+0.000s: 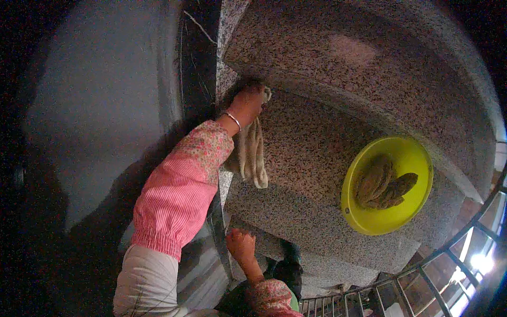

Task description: The person wipes the granite steps of a spiral staircase using a cloth and a yellow bowl. They move up and down the stairs, wiping each step and the metal handrail while carrying the bowl.

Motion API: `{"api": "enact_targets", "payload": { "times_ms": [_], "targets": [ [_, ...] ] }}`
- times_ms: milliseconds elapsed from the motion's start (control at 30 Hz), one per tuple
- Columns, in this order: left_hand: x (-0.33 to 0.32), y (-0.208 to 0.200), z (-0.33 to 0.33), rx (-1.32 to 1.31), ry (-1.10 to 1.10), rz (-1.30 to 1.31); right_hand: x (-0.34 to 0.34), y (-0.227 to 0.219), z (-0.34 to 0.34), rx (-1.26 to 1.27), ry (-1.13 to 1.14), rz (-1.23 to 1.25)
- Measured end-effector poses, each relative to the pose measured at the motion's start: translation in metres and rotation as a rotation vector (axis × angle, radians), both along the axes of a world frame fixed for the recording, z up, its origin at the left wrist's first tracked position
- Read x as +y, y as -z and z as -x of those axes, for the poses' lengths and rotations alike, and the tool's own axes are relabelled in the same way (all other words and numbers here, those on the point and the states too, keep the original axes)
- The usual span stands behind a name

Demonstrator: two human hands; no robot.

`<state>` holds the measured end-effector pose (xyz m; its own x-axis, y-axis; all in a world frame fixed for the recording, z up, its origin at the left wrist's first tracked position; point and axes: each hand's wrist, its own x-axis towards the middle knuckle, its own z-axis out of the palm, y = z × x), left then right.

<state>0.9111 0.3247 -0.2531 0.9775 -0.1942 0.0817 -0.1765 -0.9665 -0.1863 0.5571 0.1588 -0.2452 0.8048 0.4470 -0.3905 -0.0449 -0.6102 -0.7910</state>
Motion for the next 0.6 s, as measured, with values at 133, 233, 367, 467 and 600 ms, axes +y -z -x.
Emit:
{"api": "enact_targets", "payload": {
  "times_ms": [133, 233, 367, 467, 600],
  "targets": [
    [-0.004, -0.019, 0.001, 0.189, -0.158, 0.192, -0.013, -0.01, -0.006, -0.058, 0.055, 0.006],
    [-0.031, -0.042, 0.022, 0.417, -0.212, 0.173, -0.028, -0.001, -0.019, -0.03, 0.057, 0.04],
    [-0.007, -0.061, 0.076, 0.424, -0.285, 0.392, -0.027, -0.014, -0.036, -0.026, 0.062, 0.031],
    [-0.008, -0.087, 0.083, 0.134, -0.198, 0.58, -0.021, -0.014, -0.045, -0.064, 0.113, 0.006],
    [0.005, -0.112, 0.095, 0.143, -0.174, 0.428, -0.007, -0.02, -0.043, -0.065, 0.096, -0.015]
  ]
}}
